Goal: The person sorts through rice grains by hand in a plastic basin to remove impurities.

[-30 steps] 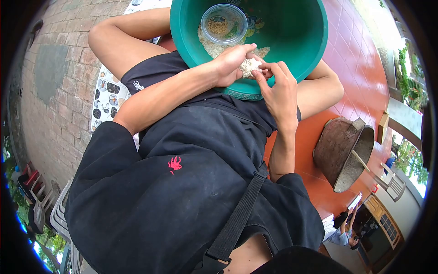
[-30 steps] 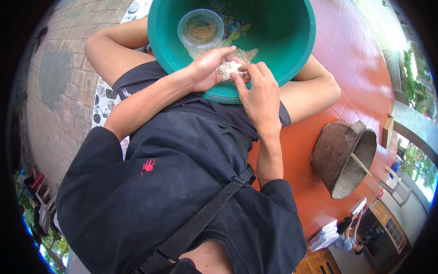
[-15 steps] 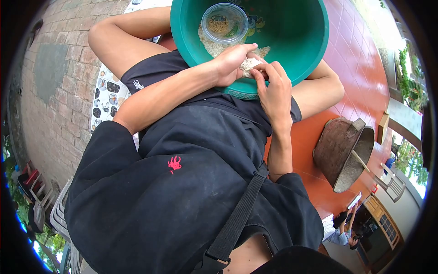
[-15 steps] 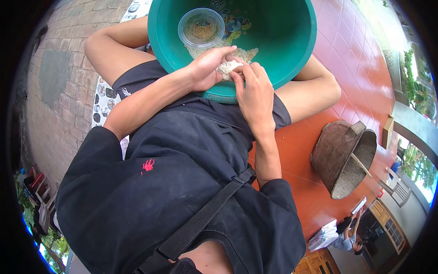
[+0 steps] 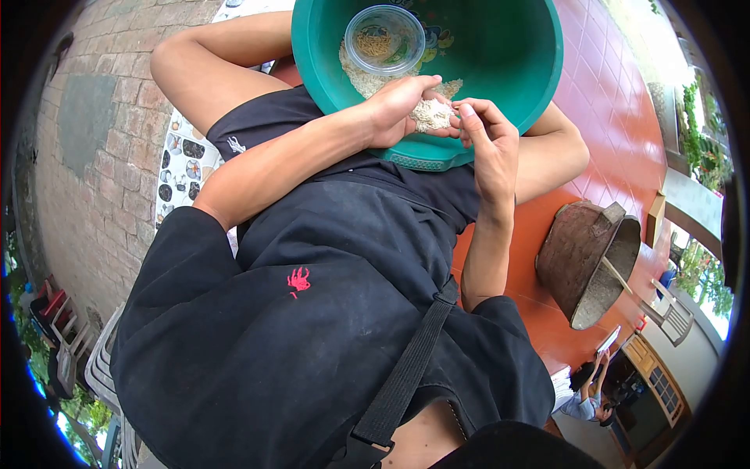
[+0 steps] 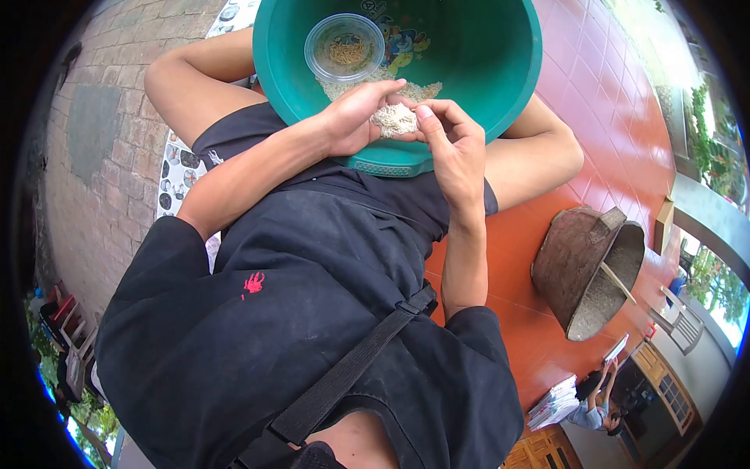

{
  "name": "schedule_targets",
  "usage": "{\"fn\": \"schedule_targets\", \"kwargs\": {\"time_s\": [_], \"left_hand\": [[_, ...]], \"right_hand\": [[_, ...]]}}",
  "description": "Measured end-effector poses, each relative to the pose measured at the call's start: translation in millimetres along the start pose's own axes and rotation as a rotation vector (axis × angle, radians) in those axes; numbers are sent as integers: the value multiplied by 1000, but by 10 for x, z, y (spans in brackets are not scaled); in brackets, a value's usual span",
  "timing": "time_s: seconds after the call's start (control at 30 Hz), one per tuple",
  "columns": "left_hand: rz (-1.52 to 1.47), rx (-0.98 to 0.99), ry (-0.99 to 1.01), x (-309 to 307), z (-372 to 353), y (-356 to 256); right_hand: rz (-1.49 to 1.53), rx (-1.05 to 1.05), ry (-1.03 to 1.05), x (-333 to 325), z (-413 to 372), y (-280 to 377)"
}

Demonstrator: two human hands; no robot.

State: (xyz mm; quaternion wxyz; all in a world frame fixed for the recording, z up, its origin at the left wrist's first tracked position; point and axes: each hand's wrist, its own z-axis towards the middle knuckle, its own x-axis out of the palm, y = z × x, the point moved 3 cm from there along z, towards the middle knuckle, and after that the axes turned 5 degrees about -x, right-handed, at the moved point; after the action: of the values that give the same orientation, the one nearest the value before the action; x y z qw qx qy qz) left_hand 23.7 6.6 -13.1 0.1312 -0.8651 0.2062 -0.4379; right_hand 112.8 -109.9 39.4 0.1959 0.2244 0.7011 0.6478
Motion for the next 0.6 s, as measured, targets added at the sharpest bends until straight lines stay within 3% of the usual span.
{"fn": "schedule_targets", "kwargs": {"time_s": [0.17, 0.27, 0.37, 0.43, 0.53, 0.6], "left_hand": [[9, -5, -15, 26, -47, -20], [43, 9, -16, 54, -61, -34], [19, 103, -40, 71, -32, -34], [4, 76, -17, 35, -6, -23], [0, 57, 10, -11, 38, -5], [19, 62, 16, 6, 28, 2]], "right_hand": [[80, -3, 79, 148, 128, 163], [-107, -293, 44, 311, 244, 341], [-212, -430, -30, 446, 371, 427], [-129, -454, -65, 462, 412, 386], [-230, -485, -59, 325, 328, 330], [-535, -555, 61, 246, 222, 330]]}}
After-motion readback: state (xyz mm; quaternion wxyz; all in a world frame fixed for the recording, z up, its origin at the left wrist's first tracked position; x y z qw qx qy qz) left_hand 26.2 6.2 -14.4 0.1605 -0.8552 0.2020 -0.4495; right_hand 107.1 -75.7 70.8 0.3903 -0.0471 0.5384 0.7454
